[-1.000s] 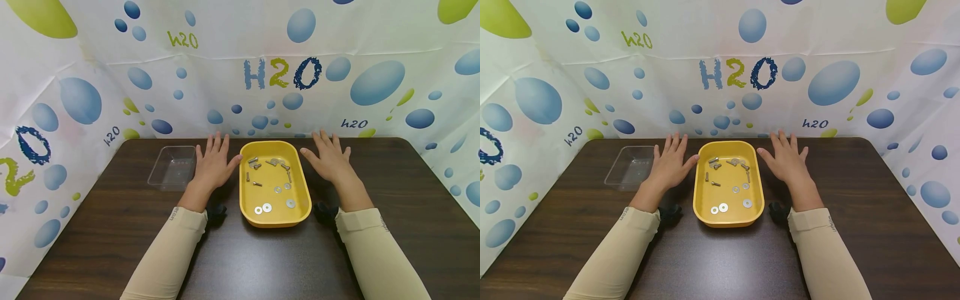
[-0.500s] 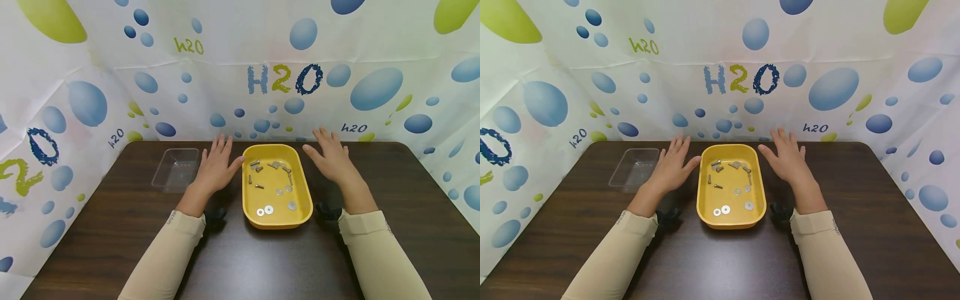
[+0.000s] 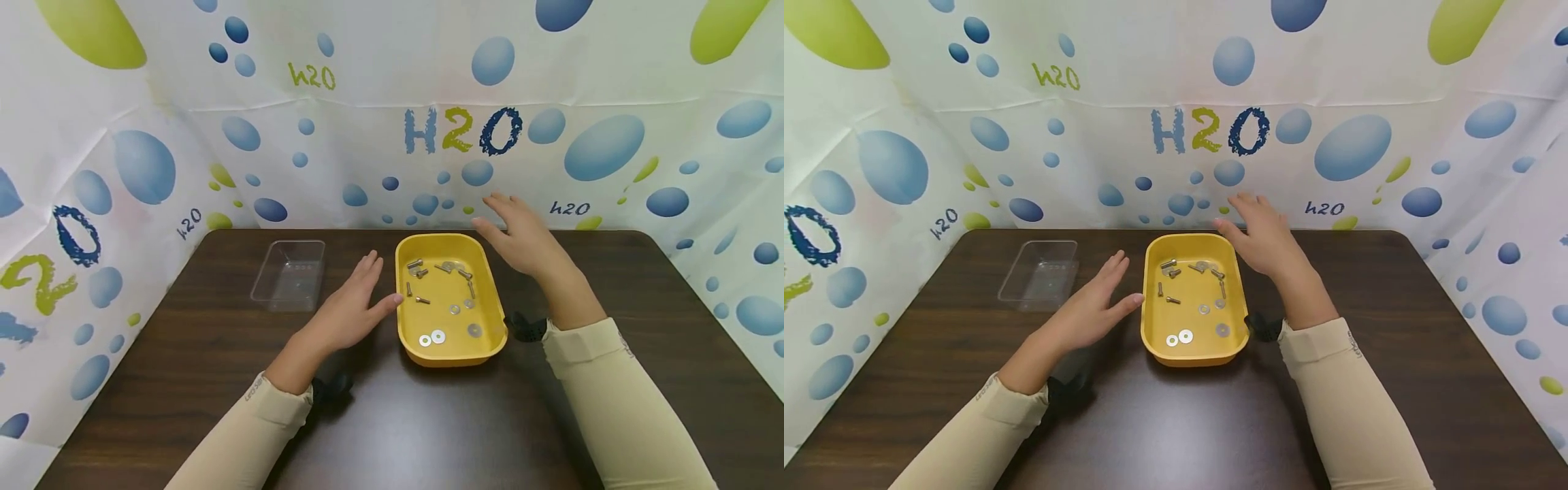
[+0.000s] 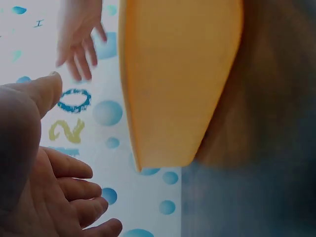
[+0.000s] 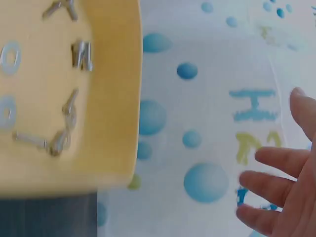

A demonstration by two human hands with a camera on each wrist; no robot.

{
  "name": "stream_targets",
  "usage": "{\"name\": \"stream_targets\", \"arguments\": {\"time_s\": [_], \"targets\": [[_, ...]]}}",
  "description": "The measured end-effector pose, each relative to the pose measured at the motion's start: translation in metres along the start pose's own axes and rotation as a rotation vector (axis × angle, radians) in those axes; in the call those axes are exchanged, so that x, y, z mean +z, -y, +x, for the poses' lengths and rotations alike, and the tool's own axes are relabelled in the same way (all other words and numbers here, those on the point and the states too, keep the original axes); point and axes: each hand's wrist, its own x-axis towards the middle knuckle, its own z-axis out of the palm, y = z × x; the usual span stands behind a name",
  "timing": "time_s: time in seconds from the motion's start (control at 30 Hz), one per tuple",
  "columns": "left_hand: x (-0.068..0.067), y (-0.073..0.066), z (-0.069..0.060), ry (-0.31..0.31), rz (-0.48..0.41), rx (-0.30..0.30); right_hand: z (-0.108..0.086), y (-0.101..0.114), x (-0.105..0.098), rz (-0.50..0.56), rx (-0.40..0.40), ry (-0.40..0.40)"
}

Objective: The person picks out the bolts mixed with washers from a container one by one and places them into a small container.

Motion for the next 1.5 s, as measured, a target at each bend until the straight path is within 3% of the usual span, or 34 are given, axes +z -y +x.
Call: {"name": "stream_targets", "arguments": {"time_s": [0.27, 0.43, 0.6, 0.8, 0.97, 1.17, 1.5], "targets": [[0.013, -0.007, -0.022, 0.034, 0.072, 0.072, 0.017, 0.027, 0.027, 0.047, -0.016, 0.168], [0.023, -0.012, -0.026, 0.054, 0.136, 0.134, 0.030, 0.035, 0.047, 0.050, -0.040, 0.310], [0.027, -0.013, -0.026, 0.020, 0.198, 0.191, 0.042, 0.037, 0.064, 0.047, -0.042, 0.462], [0.028, -0.011, -0.026, -0.029, 0.259, 0.269, 0.050, 0.038, 0.082, 0.021, -0.026, 0.592], [0.028, -0.008, -0.028, -0.064, 0.300, 0.325, 0.052, 0.043, 0.093, 0.020, 0.041, 0.707], [0.027, -0.008, -0.028, -0.087, 0.327, 0.377, 0.053, 0.046, 0.101, 0.023, 0.111, 0.744], [0.024, -0.006, -0.030, -0.095, 0.342, 0.376, 0.055, 0.049, 0.107, -0.002, 0.123, 0.724]]}}
